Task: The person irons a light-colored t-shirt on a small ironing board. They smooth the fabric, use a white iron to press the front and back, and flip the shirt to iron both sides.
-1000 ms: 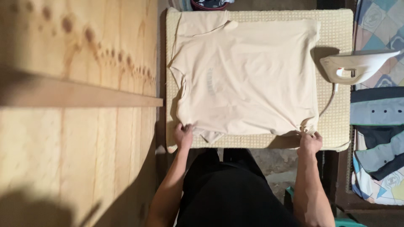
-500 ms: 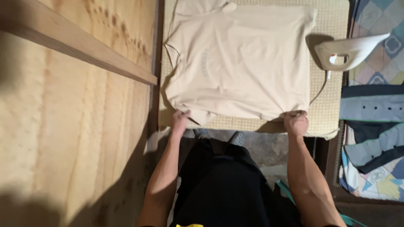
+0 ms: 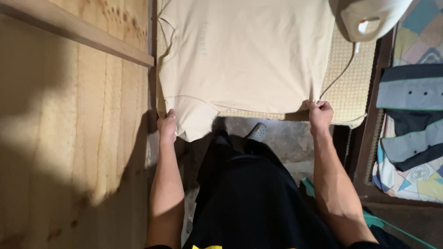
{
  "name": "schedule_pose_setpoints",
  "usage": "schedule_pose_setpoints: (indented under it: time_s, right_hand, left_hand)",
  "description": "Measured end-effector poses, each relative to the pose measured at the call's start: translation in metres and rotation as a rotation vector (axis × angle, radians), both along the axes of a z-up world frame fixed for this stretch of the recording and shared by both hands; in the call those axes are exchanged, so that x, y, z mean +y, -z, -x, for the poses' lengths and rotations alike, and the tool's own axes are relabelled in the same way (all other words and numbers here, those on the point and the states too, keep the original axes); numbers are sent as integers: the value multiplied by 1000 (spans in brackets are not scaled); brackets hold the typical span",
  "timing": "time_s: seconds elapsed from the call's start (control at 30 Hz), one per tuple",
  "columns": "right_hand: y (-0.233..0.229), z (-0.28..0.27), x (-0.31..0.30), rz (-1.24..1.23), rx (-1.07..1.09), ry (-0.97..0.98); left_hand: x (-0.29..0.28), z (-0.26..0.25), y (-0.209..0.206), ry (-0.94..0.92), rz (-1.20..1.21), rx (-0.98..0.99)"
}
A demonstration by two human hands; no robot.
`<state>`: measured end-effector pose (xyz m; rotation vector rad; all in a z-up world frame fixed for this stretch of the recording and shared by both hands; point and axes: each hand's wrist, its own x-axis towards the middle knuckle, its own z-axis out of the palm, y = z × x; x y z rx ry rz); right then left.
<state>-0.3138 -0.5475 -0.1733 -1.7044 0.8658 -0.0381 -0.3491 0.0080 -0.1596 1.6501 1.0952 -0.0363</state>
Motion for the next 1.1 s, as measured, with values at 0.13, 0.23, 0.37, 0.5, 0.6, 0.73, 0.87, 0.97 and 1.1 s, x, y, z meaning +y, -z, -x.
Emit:
schedule_pose_setpoints:
  time_s: [0.13, 0.23, 0.37, 0.5, 0.6, 0.73, 0.87, 0.97, 1.1]
  right_hand:
    - [4, 14, -31, -533, -121, 180]
    - [8, 25, -51, -394, -235, 199]
    - [-5, 49, -57, -36, -204, 56]
    - [-26, 61, -38, 334, 52, -62]
    - [-44, 67, -19, 620, -69, -119]
    - [-47, 52, 2, 790, -12, -229]
    - [-25, 19, 35, 957, -141, -394]
    - [-17, -7, 72, 873, -65, -522]
    - [-3, -41, 144, 845, -171, -706]
  left_hand:
    - [-2, 23, 18, 53, -227, 90]
    - [-6, 31, 18, 30, -280, 112]
    - [-15, 38, 15, 77, -321, 226]
    - [-23, 38, 2, 87, -375, 267]
    - [-16, 17, -6, 123, -562, 92]
    - [5, -43, 0, 216, -705, -198]
    - [27, -118, 10, 211, -542, -125]
    - [39, -160, 19, 249, -472, -73]
    - [37, -196, 26, 391, -580, -46]
